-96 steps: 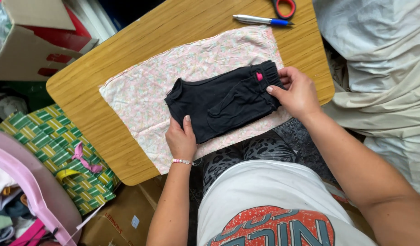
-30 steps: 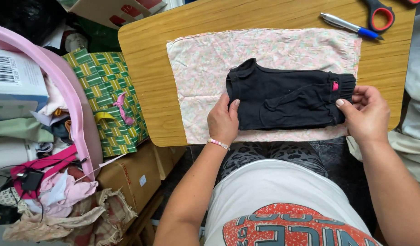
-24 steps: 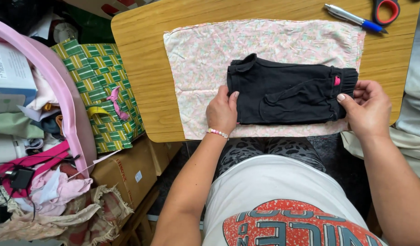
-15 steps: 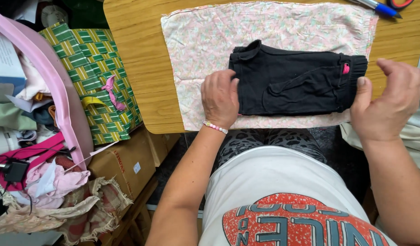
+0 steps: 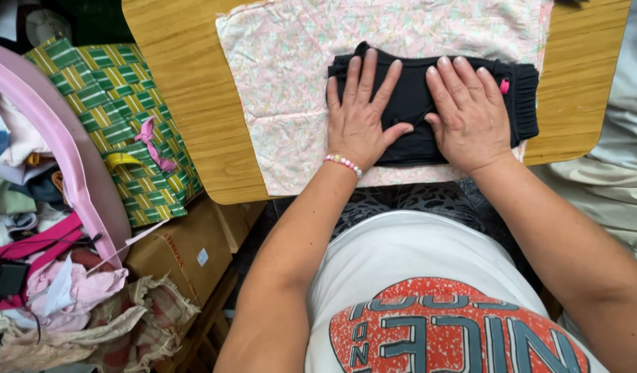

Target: The person places a pair of black shorts on a floral fabric and uses a blue pen to mark the fabric along the shorts' outline. They then use a ruler to draw straight lines on the fabric for cutting or sewing.

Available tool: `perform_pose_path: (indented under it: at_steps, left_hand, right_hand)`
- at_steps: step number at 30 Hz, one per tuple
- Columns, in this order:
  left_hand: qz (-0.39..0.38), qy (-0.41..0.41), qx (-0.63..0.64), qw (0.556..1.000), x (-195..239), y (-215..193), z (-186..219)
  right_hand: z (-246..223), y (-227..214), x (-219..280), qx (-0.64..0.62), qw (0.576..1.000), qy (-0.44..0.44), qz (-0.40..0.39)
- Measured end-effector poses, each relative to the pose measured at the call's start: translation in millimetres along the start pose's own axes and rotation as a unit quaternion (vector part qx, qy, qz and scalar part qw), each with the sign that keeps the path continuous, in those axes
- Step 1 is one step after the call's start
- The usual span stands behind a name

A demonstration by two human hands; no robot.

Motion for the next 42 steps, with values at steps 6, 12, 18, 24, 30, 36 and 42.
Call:
perform_pose_path:
  at_steps: [6,12,18,24,30,36,42]
  left_hand:
    - [-0.061,-0.05,0.015,0.997,-1.2,-0.5,1.3]
    - [0.212,0.004,0.144,0.967,-8.2,27.6,-22.4]
    - [0.263,0.089,0.154,0.948,-62.0,28.0,-75.5]
    - [0.194,0.167,0.174,0.951,-77.2,10.2,-95.9]
    - [0.136,0.099,0.455,0.874,-53.8,-33.8,-78.6]
    - [0.128,-0.034,0.325,0.937,-60.0,-20.8,-76.7]
    - [0.168,-0.016,0.231,0.958,-61.6,-10.6,-66.1]
  right_hand:
    - [3.6,7.5,2.3,0.017,0.999,0.023,-0.031]
    - [1.3,16.9,1.3,-0.011,0.999,0.038,0.013]
    - [-12.3,11.7,-20.9,-0.047,0.997,0.021,0.063]
    - [-2.8,34.8,-25.8,-0.09,0.992,0.041,0.082]
    - [-1.0,29.8,-24.6,-0.117,0.989,0.066,0.061]
    - [-3.0,31.7,-26.0,-0.123,0.989,0.072,0.033]
    - [0.2,20.3,-31.2,-0.16,0.981,0.102,0.032]
Point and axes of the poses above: each hand's wrist, its own x-axis away from the middle knuckle, its own y-axis out of the palm, z = x × y, the point moved 3 cm from there along -x, towards the middle knuckle, and after that the axes turned 11 degrees about y, right-handed, at the moved point
